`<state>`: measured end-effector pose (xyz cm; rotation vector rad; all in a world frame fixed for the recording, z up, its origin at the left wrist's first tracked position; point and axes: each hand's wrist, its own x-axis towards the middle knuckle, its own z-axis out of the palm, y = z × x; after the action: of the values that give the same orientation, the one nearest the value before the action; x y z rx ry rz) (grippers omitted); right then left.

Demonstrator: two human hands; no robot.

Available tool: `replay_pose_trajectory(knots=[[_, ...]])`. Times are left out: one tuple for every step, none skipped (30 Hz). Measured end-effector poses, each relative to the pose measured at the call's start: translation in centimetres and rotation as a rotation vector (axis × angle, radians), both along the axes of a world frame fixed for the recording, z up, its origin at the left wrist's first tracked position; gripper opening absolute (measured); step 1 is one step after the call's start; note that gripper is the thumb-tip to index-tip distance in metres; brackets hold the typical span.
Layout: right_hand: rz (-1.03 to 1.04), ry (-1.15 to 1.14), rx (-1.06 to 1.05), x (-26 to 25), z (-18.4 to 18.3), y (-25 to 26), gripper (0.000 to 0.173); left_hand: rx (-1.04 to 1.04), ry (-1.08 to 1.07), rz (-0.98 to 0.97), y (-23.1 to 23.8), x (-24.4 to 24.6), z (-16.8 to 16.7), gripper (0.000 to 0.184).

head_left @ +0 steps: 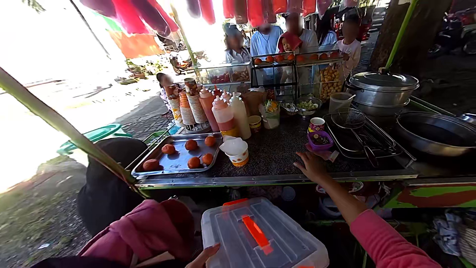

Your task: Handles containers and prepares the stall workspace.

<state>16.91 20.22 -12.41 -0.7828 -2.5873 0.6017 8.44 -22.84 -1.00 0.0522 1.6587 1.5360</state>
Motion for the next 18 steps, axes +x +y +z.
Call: replay_pose_trajectory(knots=[[-0.023,0.0,0.008,0.1,-0.2,-0.3,0.061,0.041,-0.034,-0.017,0.2,-1.6,-2.5,0.027],[-0.048,-0.011,0.011,0.3,-0.3,-0.7,0.062,0.058,-0.055,-0.011,0.9,-2.7,-4.4,0.026],[-0.071,-0.03,0.018,0.5,-0.3,-1.1,0.063,0.052,-0.066,0.016,2.0,-3.2,-5.7,0.024],[-0.088,-0.044,0.03,0.7,-0.4,-1.5,0.064,0.03,-0.081,0.046,3.2,-3.6,-6.5,0.024],[-0.102,-0.046,0.053,0.9,-0.6,-1.8,0.064,0.005,-0.098,0.08,4.5,-3.8,-7.2,0.024],[-0.113,-0.031,0.078,1.1,-0.9,-2.0,0.064,-0.009,-0.111,0.109,5.8,-3.8,-7.5,0.023],[-0.12,-0.01,0.095,1.1,-1.2,-2.0,0.064,-0.009,-0.114,0.123,7.1,-3.7,-7.8,0.023],[-0.126,0.005,0.104,1.1,-1.3,-1.9,0.064,0.01,-0.112,0.132,8.3,-3.7,-8.2,0.024],[-0.132,0.008,0.109,1.0,-1.3,-1.9,0.065,0.037,-0.112,0.149,9.5,-3.8,-8.7,0.024],[-0.139,0.007,0.119,1.0,-1.4,-1.9,0.065,0.063,-0.114,0.171,10.6,-4.0,-9.4,0.024],[-0.147,0.007,0.132,0.9,-1.6,-1.8,0.065,0.086,-0.126,0.198,11.8,-4.2,-10.1,0.025],[-0.157,0.016,0.153,0.7,-1.8,-1.8,0.065,0.107,-0.137,0.222,13.0,-4.6,-10.8,0.024],[-0.165,0.021,0.17,0.6,-1.9,-1.9,0.064,0.124,-0.143,0.246,14.3,-4.9,-11.6,0.023],[-0.169,0.019,0.18,0.6,-1.9,-1.9,0.063,0.143,-0.139,0.262,15.5,-5.3,-12.3,0.023],[-0.171,0.015,0.186,0.6,-1.8,-1.9,0.062,0.159,-0.129,0.274,16.6,-5.8,-13.1,0.022],[-0.173,0.016,0.193,0.6,-1.8,-1.9,0.061,0.173,-0.128,0.285,17.5,-6.5,-14.0,0.023],[-0.171,0.015,0.199,0.7,-1.8,-1.9,0.06,0.183,-0.128,0.301,18.3,-7.2,-14.8,0.023],[-0.167,0.011,0.202,0.6,-1.8,-2.0,0.06,0.201,-0.13,0.315,18.9,-8.1,-15.6,0.023]])
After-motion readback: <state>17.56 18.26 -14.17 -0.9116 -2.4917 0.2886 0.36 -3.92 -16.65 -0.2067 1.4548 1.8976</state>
